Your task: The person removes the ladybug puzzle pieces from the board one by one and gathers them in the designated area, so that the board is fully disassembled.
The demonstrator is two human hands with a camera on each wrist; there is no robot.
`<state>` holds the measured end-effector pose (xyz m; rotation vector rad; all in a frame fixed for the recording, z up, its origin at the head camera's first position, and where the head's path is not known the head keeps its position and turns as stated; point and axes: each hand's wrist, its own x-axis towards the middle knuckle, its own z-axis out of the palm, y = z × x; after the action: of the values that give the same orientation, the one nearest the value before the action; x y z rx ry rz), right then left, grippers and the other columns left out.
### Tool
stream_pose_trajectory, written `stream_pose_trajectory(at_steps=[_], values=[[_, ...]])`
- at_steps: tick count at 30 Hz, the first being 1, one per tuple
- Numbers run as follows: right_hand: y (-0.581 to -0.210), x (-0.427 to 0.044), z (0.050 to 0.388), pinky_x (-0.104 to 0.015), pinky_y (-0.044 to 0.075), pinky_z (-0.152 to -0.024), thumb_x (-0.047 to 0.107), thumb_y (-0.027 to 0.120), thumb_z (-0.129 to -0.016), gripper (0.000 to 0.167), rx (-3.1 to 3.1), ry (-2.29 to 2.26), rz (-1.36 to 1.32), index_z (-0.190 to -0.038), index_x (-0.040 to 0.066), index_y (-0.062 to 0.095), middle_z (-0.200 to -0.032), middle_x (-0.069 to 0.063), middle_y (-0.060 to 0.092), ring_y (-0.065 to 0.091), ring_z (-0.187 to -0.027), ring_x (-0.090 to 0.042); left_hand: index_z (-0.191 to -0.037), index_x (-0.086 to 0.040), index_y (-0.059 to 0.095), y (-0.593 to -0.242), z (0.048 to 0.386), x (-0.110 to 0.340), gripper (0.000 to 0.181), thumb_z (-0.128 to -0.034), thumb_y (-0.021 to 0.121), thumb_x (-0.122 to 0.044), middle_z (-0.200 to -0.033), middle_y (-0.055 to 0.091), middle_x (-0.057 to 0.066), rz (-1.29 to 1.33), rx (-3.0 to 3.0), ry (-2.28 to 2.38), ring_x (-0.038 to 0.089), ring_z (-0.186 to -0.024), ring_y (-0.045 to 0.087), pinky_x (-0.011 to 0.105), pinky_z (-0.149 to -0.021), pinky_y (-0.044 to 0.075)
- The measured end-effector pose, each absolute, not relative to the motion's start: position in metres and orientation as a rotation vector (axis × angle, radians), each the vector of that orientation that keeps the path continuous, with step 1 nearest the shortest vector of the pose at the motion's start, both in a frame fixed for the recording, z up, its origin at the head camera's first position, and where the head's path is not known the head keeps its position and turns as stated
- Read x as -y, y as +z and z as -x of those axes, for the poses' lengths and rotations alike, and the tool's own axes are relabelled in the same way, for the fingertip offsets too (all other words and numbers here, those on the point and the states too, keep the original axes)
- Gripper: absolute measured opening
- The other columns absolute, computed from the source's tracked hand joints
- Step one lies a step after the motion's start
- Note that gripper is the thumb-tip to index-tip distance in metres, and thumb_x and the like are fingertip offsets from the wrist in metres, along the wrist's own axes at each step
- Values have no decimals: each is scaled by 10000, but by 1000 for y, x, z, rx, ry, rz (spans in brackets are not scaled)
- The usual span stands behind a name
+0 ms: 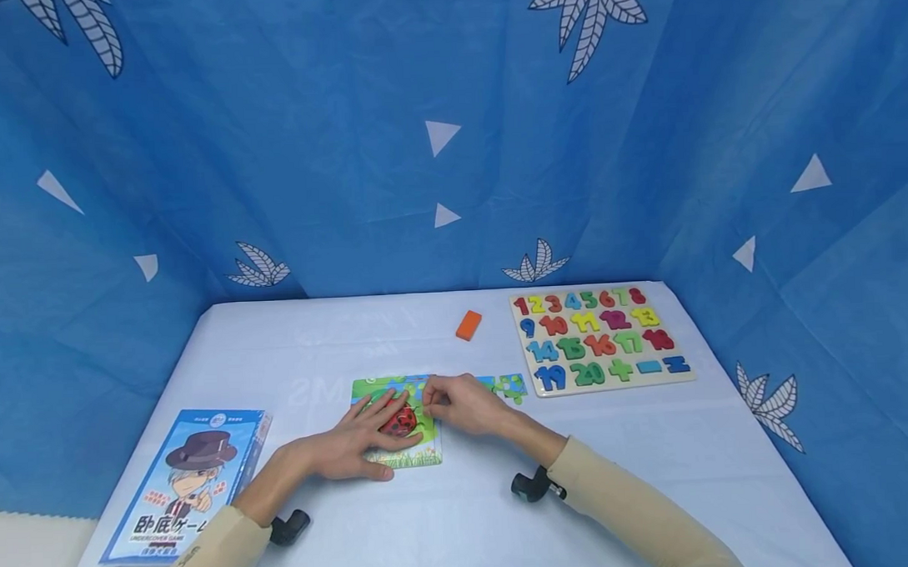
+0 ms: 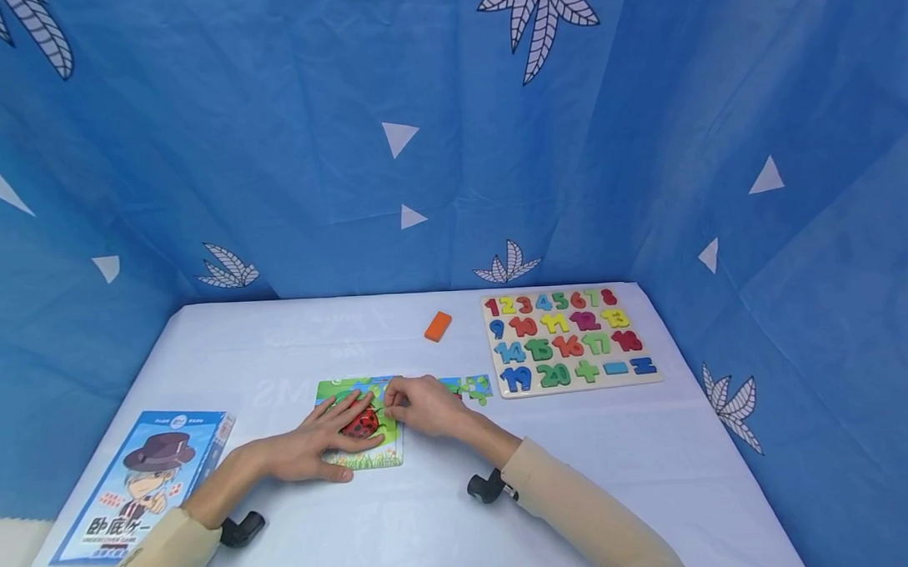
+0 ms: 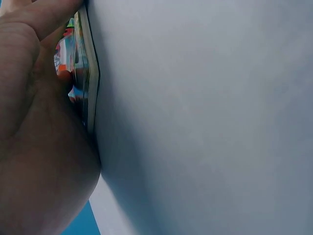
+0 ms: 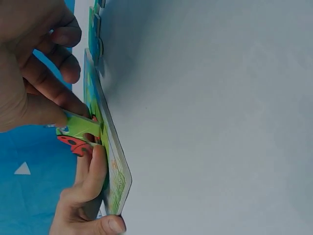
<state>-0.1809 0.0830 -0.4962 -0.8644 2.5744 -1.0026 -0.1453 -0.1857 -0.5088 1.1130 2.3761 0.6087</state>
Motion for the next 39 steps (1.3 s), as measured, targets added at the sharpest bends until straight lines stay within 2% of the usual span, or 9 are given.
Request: stream_pose_trajectory(at_steps=[7,16,23,29,34,39], values=[[-488,-90,184,-223,459,-632,251,699,-962,42,-2563,-1096,862,-959,262,659,-846,167,660,549,-718,-57,-1501,-403,449,-509,144,186,598,-944,606,-552,-1697,-8,96,-1105,-2383,606,397,-1538,-90,703,-1153,-38],[-484,-131,190,-272,503,-708,241,713,-952,59,-2571,-1055,716,-932,261,661,-833,141,662,593,-777,-94,-1501,-396,450,-511,144,186,601,-942,615,-541,-1697,-22,109,-1128,-2393,616,409,-1537,-81,714,-1148,-23],[-478,-168,190,-273,474,-639,204,725,-943,58,-2567,-1003,654,-906,218,682,-820,57,695,580,-727,-125,-1508,-386,442,-510,145,186,611,-943,614,-544,-1695,-37,115,-1149,-2391,617,410,-1536,-83,716,-1147,-20],[-476,-190,189,-266,476,-649,181,726,-940,59,-2557,-952,613,-906,209,687,-817,70,689,580,-734,-126,-1509,-398,435,-509,145,186,611,-943,617,-540,-1696,-44,108,-1140,-2387,615,405,-1537,-88,708,-1151,-26],[-481,-199,187,-250,452,-624,173,725,-939,63,-2547,-896,621,-900,202,685,-792,31,691,560,-702,-120,-1511,-393,434,-510,145,186,613,-944,618,-536,-1696,-46,108,-1143,-2387,618,406,-1536,-91,707,-1151,-30],[-485,-201,187,-250,470,-649,162,722,-939,63,-2561,-858,627,-901,199,688,-789,64,680,566,-715,-108,-1513,-381,437,-511,144,186,613,-946,621,-525,-1695,-42,117,-1152,-2387,627,413,-1535,-87,710,-1148,-28]])
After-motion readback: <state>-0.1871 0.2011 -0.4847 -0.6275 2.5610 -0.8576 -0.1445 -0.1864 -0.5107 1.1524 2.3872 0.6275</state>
